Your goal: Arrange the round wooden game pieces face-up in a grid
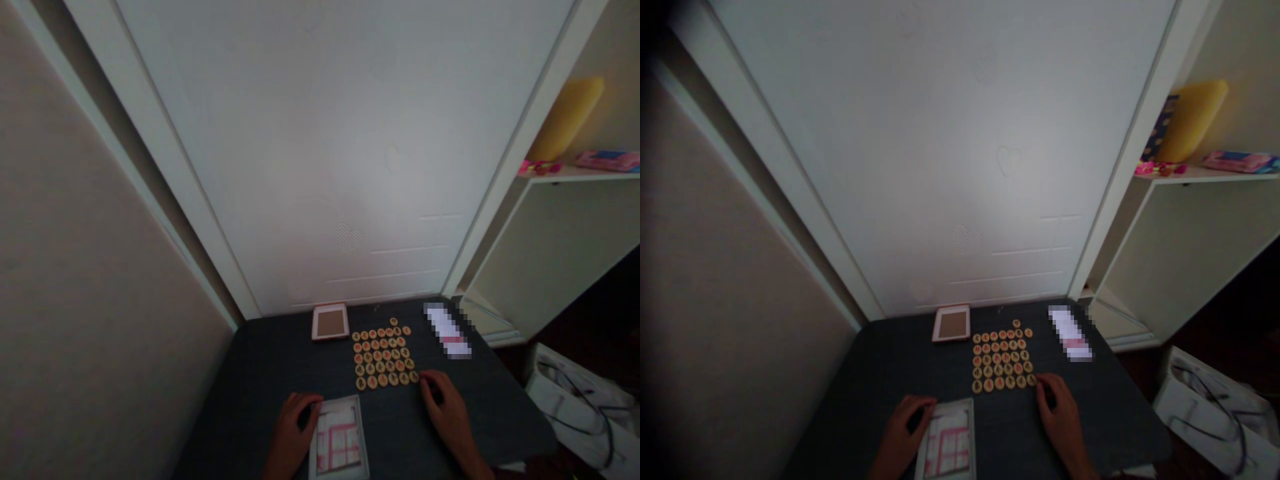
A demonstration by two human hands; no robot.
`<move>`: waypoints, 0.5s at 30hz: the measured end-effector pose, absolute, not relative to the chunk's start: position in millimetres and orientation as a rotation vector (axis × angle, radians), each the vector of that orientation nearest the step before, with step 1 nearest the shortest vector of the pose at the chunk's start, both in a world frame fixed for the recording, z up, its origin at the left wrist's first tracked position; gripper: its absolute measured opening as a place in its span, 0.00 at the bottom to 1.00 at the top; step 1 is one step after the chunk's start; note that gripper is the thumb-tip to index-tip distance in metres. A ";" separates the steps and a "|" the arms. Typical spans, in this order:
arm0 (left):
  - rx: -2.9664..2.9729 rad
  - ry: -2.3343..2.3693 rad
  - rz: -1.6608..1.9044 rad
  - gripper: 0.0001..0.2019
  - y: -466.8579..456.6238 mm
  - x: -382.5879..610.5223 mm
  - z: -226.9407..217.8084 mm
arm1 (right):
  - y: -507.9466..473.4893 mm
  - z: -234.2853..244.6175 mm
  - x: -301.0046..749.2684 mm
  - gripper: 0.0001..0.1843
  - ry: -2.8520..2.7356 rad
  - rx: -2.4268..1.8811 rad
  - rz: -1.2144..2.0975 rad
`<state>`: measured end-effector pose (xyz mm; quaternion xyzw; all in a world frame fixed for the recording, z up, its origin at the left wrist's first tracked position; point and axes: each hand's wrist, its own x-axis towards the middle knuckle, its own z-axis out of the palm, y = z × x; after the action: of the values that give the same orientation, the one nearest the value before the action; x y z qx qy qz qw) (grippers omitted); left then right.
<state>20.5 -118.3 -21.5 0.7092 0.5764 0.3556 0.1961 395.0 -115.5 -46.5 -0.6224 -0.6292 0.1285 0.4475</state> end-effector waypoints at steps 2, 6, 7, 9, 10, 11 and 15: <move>1.980 1.617 1.018 0.18 -117.2 21.1 -22.2 | -116.1 -46.6 394.4 0.14 -1.562 -1.538 0.323; 1.940 1.652 1.075 0.19 -115.2 22.7 -22.3 | -116.8 -48.5 394.0 0.13 -1.548 -1.547 0.332; 1.933 1.657 1.083 0.19 -115.1 22.7 -22.5 | -116.6 -49.5 394.1 0.13 -1.544 -1.550 0.331; 1.927 1.661 1.092 0.19 -115.5 22.1 -23.3 | -115.9 -51.8 394.6 0.13 -1.539 -1.549 0.325; 1.926 1.660 1.094 0.19 -116.0 21.5 -23.9 | -115.6 -52.8 394.9 0.12 -1.539 -1.545 0.322; 1.925 1.659 1.093 0.19 -116.4 21.0 -24.5 | -115.3 -53.7 395.2 0.12 -1.540 -1.540 0.320; 1.945 1.633 1.078 0.18 -117.1 20.3 -27.3 | -115.9 -54.7 394.8 0.11 -1.546 -1.524 0.321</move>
<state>20.3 -117.1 -27.3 0.6920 0.5813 0.3834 0.1903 394.8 -115.9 -54.7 -0.6180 -0.6269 0.1302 0.4561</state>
